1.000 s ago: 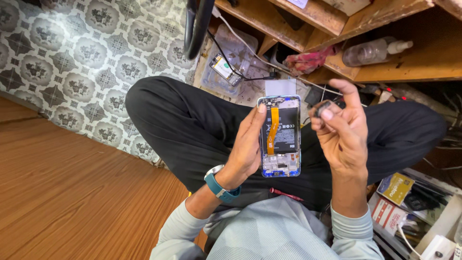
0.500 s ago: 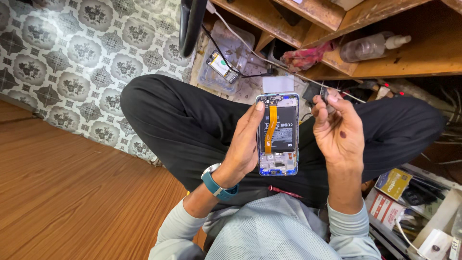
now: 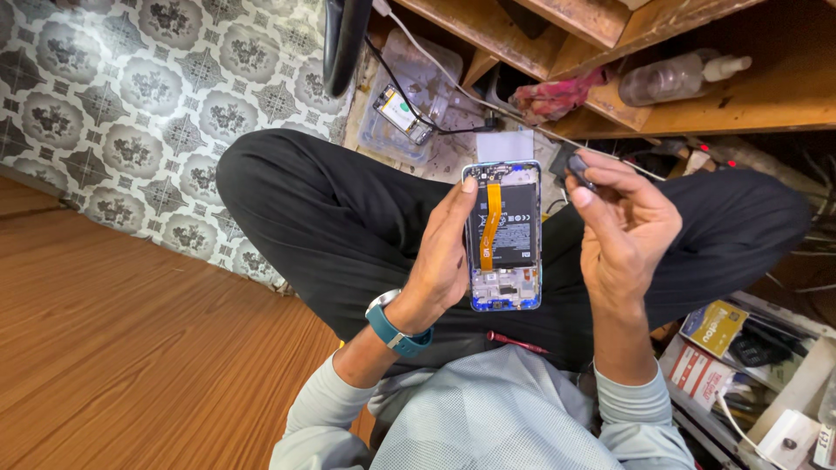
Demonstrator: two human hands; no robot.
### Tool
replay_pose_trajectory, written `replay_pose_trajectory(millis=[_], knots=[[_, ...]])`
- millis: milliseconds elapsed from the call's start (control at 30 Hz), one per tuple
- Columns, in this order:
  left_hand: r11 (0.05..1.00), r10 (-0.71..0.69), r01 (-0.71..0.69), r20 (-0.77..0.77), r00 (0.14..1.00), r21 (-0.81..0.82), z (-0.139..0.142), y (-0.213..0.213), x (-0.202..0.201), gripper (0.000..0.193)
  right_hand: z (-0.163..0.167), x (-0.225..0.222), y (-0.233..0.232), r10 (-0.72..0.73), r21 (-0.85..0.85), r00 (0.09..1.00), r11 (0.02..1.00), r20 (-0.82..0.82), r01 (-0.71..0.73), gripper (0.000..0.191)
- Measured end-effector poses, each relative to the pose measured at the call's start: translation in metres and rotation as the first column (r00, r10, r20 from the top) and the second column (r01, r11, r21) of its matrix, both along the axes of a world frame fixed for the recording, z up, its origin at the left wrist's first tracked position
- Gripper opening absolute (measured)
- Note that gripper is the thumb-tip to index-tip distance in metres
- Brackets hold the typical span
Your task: The person sits cross-legged on the floor and uses a metal prying tool to carefully separate the screen assembly from the phone's frame. They work along the edges of the device to detach the display, then lift the screen away from the body.
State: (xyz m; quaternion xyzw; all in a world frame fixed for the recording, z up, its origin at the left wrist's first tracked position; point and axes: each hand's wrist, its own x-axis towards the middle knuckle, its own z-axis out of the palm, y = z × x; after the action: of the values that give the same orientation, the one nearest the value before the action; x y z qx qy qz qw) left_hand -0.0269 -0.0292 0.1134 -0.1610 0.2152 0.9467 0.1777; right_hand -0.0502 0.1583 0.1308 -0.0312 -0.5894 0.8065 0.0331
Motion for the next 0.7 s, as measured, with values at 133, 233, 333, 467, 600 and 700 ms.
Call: replay_pose_trajectory(millis=[133,233,333,467,600,700], knots=[[1.0,-0.009,0.009,0.002,1.0,-0.009,-0.001,0.002,0.0,0.041,0.003,0.001,-0.003,0.045,0.081,0.999,0.996,-0.003,-0.045,0.019],[1.0,0.004,-0.004,-0.012,1.0,-0.009,0.0,0.0,0.002,0.04,0.006,0.003,-0.01,0.049,0.247,0.994,0.969,-0.094,-0.025,0.017],[1.0,0.0,0.0,-0.029,1.0,-0.005,0.001,-0.002,0.003,0.041,0.009,0.005,-0.015,-0.034,0.224,0.998,0.974,-0.046,0.043,0.04],[1.0,-0.002,0.002,-0.028,1.0,-0.008,0.001,-0.001,0.001,0.04,0.014,0.006,-0.018,-0.022,0.343,0.995,0.938,-0.092,0.053,0.045],[1.0,-0.006,0.005,-0.03,1.0,-0.011,-0.001,-0.002,0.001,0.04,0.014,0.007,-0.02,0.03,0.565,0.971,0.817,-0.239,0.114,0.034],[1.0,-0.001,0.001,-0.016,1.0,-0.028,-0.003,-0.001,0.001,0.04,0.014,0.008,-0.023,0.044,0.585,0.955,0.798,-0.292,0.142,0.035]])
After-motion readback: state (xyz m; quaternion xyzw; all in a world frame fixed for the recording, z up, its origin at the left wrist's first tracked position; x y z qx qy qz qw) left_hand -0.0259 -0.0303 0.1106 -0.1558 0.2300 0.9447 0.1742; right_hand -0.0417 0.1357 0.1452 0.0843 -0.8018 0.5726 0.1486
